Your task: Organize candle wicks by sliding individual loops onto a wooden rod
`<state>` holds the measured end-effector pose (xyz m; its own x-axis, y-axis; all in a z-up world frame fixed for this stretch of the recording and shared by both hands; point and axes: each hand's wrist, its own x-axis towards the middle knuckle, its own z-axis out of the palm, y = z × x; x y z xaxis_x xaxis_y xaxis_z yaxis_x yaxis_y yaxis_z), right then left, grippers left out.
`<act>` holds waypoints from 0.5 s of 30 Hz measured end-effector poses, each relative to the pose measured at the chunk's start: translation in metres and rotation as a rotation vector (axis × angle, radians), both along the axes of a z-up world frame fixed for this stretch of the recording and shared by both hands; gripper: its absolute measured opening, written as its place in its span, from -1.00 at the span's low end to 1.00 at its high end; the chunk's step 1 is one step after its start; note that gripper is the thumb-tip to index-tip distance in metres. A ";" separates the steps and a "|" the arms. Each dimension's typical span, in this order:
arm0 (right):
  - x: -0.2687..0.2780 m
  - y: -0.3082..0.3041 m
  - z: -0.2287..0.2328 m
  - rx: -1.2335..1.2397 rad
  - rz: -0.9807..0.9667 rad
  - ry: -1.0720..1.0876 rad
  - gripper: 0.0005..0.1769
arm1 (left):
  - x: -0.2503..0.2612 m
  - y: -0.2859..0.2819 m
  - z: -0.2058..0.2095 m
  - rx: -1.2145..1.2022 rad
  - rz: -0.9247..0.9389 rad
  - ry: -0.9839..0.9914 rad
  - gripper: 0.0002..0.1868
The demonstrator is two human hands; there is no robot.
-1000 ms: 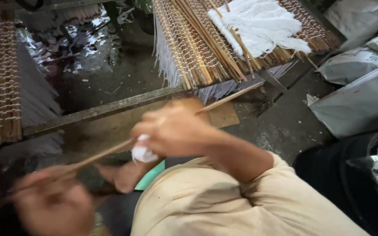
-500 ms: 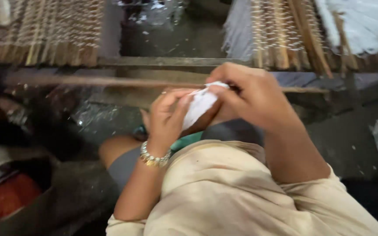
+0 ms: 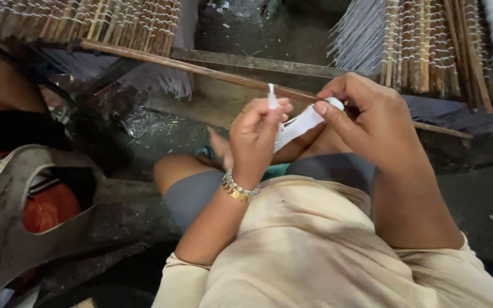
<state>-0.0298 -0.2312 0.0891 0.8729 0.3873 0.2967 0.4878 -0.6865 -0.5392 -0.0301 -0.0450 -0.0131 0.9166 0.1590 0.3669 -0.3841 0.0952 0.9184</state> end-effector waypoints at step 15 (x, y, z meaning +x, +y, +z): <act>-0.001 0.009 -0.008 0.012 -0.017 -0.028 -0.84 | -0.001 0.008 -0.012 -0.107 -0.043 0.070 -0.81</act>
